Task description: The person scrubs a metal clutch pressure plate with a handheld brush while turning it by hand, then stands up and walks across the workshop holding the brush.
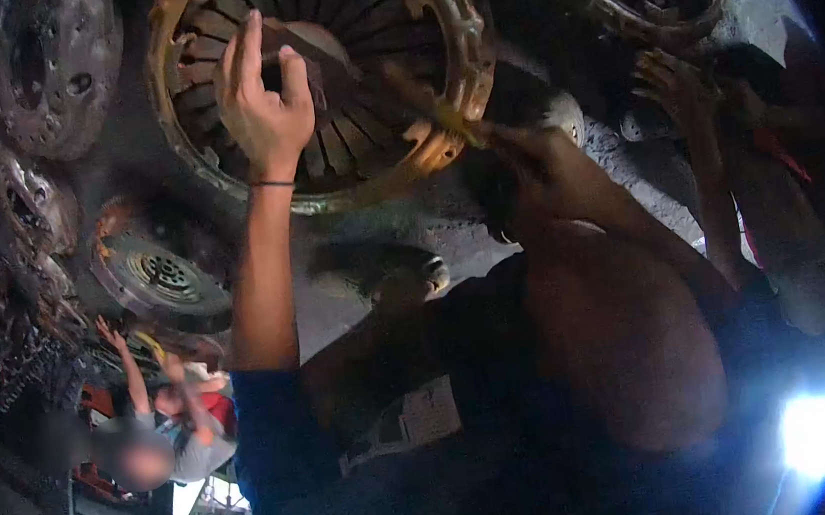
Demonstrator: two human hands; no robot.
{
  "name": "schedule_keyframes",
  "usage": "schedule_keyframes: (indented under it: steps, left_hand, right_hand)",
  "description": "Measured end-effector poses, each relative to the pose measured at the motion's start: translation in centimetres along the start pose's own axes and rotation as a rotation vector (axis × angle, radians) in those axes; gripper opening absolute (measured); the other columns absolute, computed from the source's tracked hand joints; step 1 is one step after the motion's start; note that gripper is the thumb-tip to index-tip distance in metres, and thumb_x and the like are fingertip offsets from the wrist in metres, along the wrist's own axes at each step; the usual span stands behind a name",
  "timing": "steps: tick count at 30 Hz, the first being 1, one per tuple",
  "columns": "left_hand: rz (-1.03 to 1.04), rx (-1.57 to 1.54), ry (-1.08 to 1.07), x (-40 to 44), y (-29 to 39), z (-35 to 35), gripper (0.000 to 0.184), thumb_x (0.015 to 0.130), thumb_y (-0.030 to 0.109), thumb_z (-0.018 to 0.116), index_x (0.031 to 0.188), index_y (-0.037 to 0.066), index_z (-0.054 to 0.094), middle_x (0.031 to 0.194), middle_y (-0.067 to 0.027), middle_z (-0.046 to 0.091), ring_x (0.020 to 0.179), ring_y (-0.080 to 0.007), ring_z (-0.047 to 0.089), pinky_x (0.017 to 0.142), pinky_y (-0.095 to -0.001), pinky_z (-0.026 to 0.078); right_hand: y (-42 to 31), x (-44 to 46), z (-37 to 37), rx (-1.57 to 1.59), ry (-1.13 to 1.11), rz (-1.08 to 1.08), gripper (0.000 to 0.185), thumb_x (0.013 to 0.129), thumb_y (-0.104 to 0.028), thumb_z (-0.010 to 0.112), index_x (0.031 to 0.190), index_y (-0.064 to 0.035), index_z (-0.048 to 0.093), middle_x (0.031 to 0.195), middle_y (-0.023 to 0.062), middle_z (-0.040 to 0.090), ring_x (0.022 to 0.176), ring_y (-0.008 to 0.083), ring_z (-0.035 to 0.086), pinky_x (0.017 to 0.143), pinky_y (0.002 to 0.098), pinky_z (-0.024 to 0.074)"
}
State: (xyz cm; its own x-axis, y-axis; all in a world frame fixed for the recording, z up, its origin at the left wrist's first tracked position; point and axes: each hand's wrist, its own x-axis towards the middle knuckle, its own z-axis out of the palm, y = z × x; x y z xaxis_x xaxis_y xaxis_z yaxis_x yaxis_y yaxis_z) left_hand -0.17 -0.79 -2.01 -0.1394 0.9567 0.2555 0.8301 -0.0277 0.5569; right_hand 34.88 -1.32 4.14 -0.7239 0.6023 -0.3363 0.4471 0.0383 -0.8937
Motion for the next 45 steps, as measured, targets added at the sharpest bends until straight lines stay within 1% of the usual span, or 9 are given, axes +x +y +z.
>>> schedule_keyframes:
  steps: [6,16,19,21,27,28,34,37,45]
  left_hand:
    - [0.007,-0.004,0.049,0.6,0.0,0.4,0.041,0.098,0.027,0.064,0.135,0.008,0.068,0.135,-0.0133,0.067,0.122,-0.0348,0.063,0.101,-0.0474,0.052]
    - [0.035,-0.033,0.109,0.3,-0.3,1.0,0.035,0.101,0.034,0.066,0.130,0.014,0.070,0.131,-0.0076,0.068,0.115,-0.0289,0.067,0.096,-0.0428,0.056]
    - [-0.149,-0.054,-0.016,1.1,2.7,-1.2,0.039,0.105,0.025,0.059,0.136,0.003,0.064,0.142,-0.0175,0.061,0.129,-0.0367,0.059,0.108,-0.0469,0.048]
    - [-0.149,-0.098,0.019,1.1,2.4,-0.8,0.042,0.100,0.026,0.063,0.135,0.003,0.064,0.141,-0.0182,0.061,0.122,-0.0366,0.062,0.103,-0.0473,0.052]
    - [-0.263,-0.106,-0.062,1.0,3.0,-2.0,0.041,0.100,0.027,0.065,0.134,0.004,0.065,0.138,-0.0167,0.062,0.120,-0.0365,0.063,0.099,-0.0487,0.054]
    - [-0.143,-0.033,0.073,0.5,2.2,-1.0,0.042,0.098,0.026,0.067,0.134,0.005,0.064,0.139,-0.0163,0.061,0.120,-0.0365,0.063,0.100,-0.0487,0.054]
    - [-0.143,-0.019,0.120,0.1,2.1,-0.8,0.048,0.095,0.026,0.070,0.137,0.005,0.061,0.137,-0.0172,0.061,0.119,-0.0371,0.063,0.099,-0.0491,0.054]
    - [-0.135,-0.047,0.153,0.4,1.7,-0.7,0.050,0.094,0.026,0.071,0.138,0.004,0.058,0.138,-0.0186,0.059,0.119,-0.0378,0.063,0.099,-0.0493,0.053]
    - [-0.158,-0.048,0.143,-0.2,2.5,-0.8,0.049,0.094,0.026,0.072,0.136,0.004,0.059,0.136,-0.0192,0.059,0.123,-0.0385,0.060,0.102,-0.0502,0.052]
  right_hand:
    - [-2.1,8.5,1.4,-0.211,-0.161,0.279,0.062,0.094,0.003,0.059,0.154,-0.0077,0.049,0.112,0.0223,0.074,0.086,0.0348,0.076,0.076,0.0460,0.0603]
    - [-3.8,2.2,-2.0,-0.311,-0.035,0.048,0.074,0.091,0.000,0.065,0.159,-0.0109,0.038,0.105,0.0309,0.070,0.094,0.0398,0.074,0.074,0.0469,0.0629]
    - [-3.3,5.6,-0.2,-0.543,-0.018,0.106,0.074,0.091,0.001,0.065,0.159,-0.0102,0.038,0.108,0.0339,0.068,0.093,0.0408,0.074,0.076,0.0476,0.0636]
    - [-3.3,8.8,0.9,-0.642,-0.018,0.091,0.074,0.091,0.000,0.066,0.159,-0.0102,0.038,0.112,0.0353,0.066,0.094,0.0415,0.074,0.077,0.0474,0.0640]
    - [-5.4,3.9,-0.9,-0.630,-0.021,0.027,0.082,0.089,0.005,0.065,0.162,-0.0152,0.034,0.130,0.0307,0.064,0.110,0.0453,0.070,0.087,0.0493,0.0629]
    - [-4.1,3.6,-0.6,-0.676,-0.025,-0.006,0.082,0.089,0.005,0.064,0.162,-0.0148,0.034,0.129,0.0312,0.064,0.109,0.0456,0.070,0.086,0.0493,0.0630]
    - [-5.6,9.8,-1.4,-0.631,-0.050,-0.034,0.067,0.089,0.005,0.061,0.153,-0.0086,0.047,0.105,0.0295,0.069,0.092,0.0454,0.073,0.075,0.0481,0.0623]
    - [-9.0,6.7,-2.1,-0.712,-0.033,0.226,0.058,0.090,0.003,0.054,0.146,-0.0094,0.055,0.109,0.0302,0.069,0.098,0.0476,0.070,0.086,0.0533,0.0587]
    - [-7.4,7.0,-1.1,-0.629,-0.115,0.118,0.069,0.088,0.007,0.056,0.154,-0.0092,0.046,0.120,0.0314,0.066,0.102,0.0459,0.071,0.083,0.0503,0.0614]
